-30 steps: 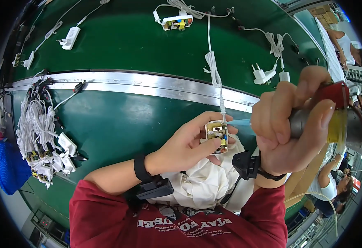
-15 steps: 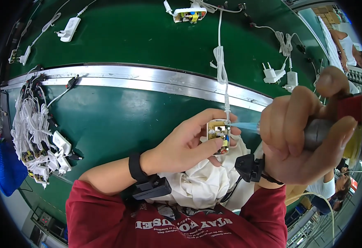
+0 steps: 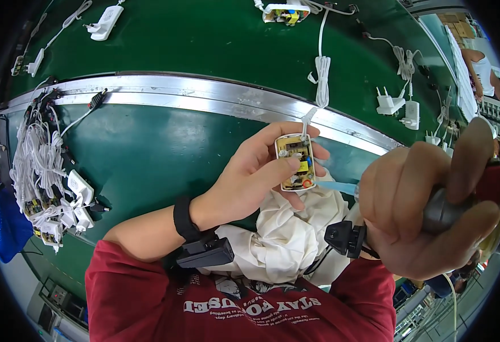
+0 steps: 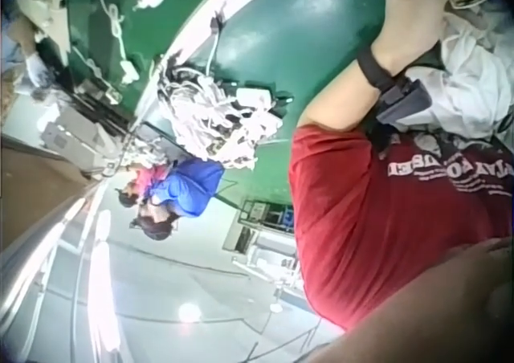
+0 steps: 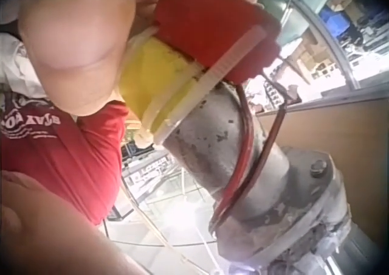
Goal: The person picks up a circuit board and places it into a white plastic housing, then applies glue to the components using a dispenser. The person then sets the assembled unit onto the conveyor belt and repeats the process.
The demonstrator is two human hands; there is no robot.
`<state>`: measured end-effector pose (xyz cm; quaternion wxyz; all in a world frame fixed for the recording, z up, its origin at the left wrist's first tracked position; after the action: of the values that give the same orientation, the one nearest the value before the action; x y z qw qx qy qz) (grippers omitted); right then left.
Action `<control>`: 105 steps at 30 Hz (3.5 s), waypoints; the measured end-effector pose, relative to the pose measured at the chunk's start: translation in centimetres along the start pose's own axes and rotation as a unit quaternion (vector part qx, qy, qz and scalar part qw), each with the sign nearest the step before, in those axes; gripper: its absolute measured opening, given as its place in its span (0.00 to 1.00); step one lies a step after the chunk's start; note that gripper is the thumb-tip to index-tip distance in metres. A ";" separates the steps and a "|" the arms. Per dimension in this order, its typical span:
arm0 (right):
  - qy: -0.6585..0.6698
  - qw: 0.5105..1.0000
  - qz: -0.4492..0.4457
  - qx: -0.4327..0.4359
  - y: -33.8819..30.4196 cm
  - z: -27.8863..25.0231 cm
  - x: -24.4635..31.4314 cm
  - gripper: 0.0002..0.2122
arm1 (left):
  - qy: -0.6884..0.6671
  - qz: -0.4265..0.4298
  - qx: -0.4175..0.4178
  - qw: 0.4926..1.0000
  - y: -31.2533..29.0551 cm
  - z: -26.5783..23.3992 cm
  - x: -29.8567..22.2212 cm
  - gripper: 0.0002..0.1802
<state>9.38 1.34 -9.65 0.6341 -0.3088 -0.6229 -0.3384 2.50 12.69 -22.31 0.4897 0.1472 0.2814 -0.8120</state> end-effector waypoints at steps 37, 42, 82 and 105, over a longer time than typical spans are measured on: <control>0.027 0.996 -0.066 -0.049 -1.7 -0.3 0.7 0.26 | 0.284 0.383 0.184 0.859 12.1 7.4 -4.7 0.23; -0.023 0.995 -0.077 -0.052 -1.8 -0.4 1.0 0.24 | 0.650 0.402 0.003 0.645 13.7 6.2 -1.9 0.25; 0.117 0.982 -0.075 -0.128 -1.3 0.1 0.8 0.17 | 0.875 0.251 -0.042 0.411 4.8 0.4 -11.2 0.12; 0.034 0.983 -0.109 -0.142 0.1 -1.8 0.0 0.12 | 0.048 -0.026 0.098 0.994 0.1 2.3 1.7 0.25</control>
<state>10.51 -0.05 -9.75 0.5642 -0.3142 -0.5765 -0.5005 1.83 10.04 -21.38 0.4378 0.2259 0.2278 -0.8398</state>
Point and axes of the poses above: each hand's wrist, its own y-axis towards the middle knuckle, its own z-axis out of the palm, x = y × z, the point moved 3 cm from there along y, towards the middle knuckle, and after that the axes turned 3 degrees about -y, right-handed, at the moved point
